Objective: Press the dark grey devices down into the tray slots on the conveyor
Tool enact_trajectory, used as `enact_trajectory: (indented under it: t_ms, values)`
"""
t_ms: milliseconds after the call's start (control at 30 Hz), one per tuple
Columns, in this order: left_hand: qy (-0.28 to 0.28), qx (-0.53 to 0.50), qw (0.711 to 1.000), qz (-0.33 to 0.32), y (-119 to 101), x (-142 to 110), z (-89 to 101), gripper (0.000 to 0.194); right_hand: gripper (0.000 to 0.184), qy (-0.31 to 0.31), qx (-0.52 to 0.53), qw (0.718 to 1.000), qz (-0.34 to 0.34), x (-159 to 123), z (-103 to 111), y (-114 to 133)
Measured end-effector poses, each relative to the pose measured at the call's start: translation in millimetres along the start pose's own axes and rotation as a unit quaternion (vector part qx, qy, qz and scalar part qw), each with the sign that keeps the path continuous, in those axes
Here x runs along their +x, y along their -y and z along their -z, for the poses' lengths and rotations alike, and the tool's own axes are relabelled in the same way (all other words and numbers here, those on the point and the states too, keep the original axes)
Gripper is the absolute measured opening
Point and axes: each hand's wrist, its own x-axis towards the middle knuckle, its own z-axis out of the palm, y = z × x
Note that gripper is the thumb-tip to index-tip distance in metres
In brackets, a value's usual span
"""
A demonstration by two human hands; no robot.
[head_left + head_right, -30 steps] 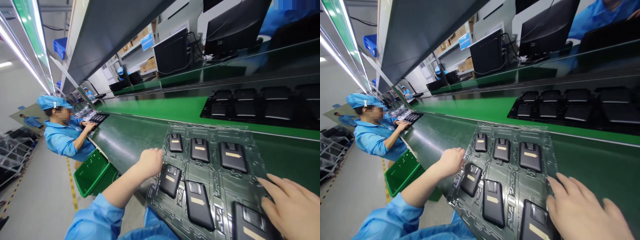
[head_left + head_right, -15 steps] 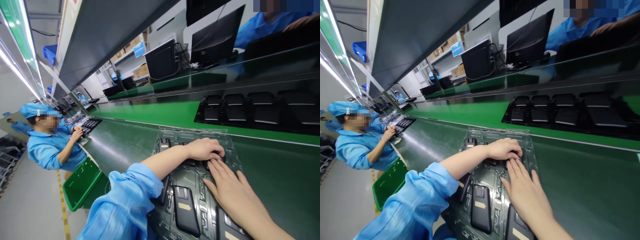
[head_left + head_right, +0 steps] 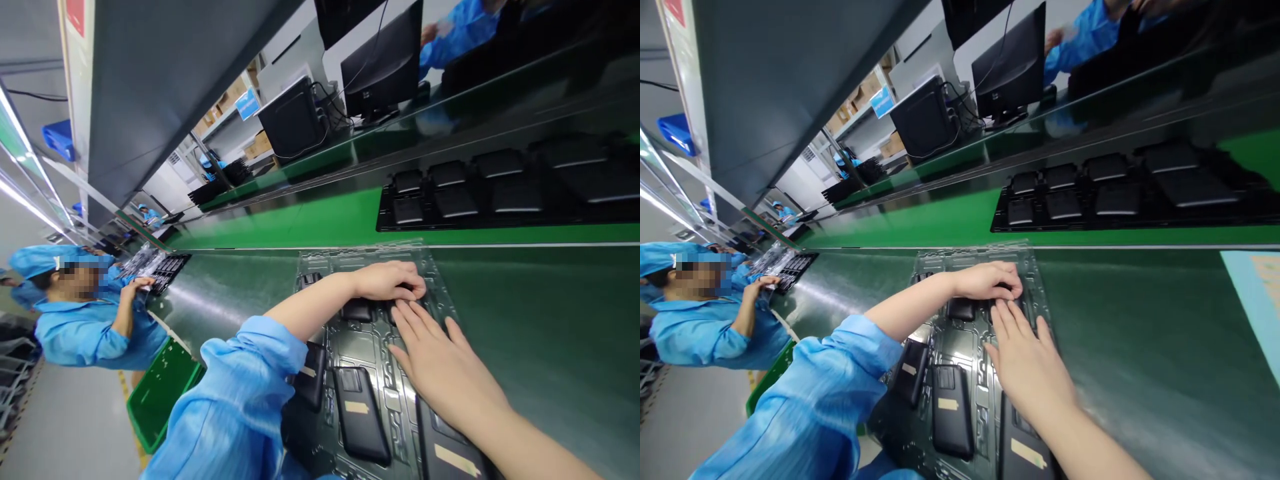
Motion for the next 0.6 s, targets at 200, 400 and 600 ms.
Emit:
enact_trajectory:
  t_ms: [200,400,600]
  values:
    - [0.016,0.005,1.000,-0.003,-2.1,2.2,2.0,0.008,0.051,-0.011,-0.005,1.000,0.000,-0.5,-0.6,0.9]
    - [0.023,0.026,0.999,0.010,-1.8,1.7,1.7,0.011,0.050,-0.004,0.015,1.000,-0.009,-1.1,-0.7,3.0]
    - [0.009,0.048,0.998,0.030,-1.1,-3.9,0.4,0.010,0.050,0.005,0.007,1.000,-0.013,-0.2,0.6,5.0]
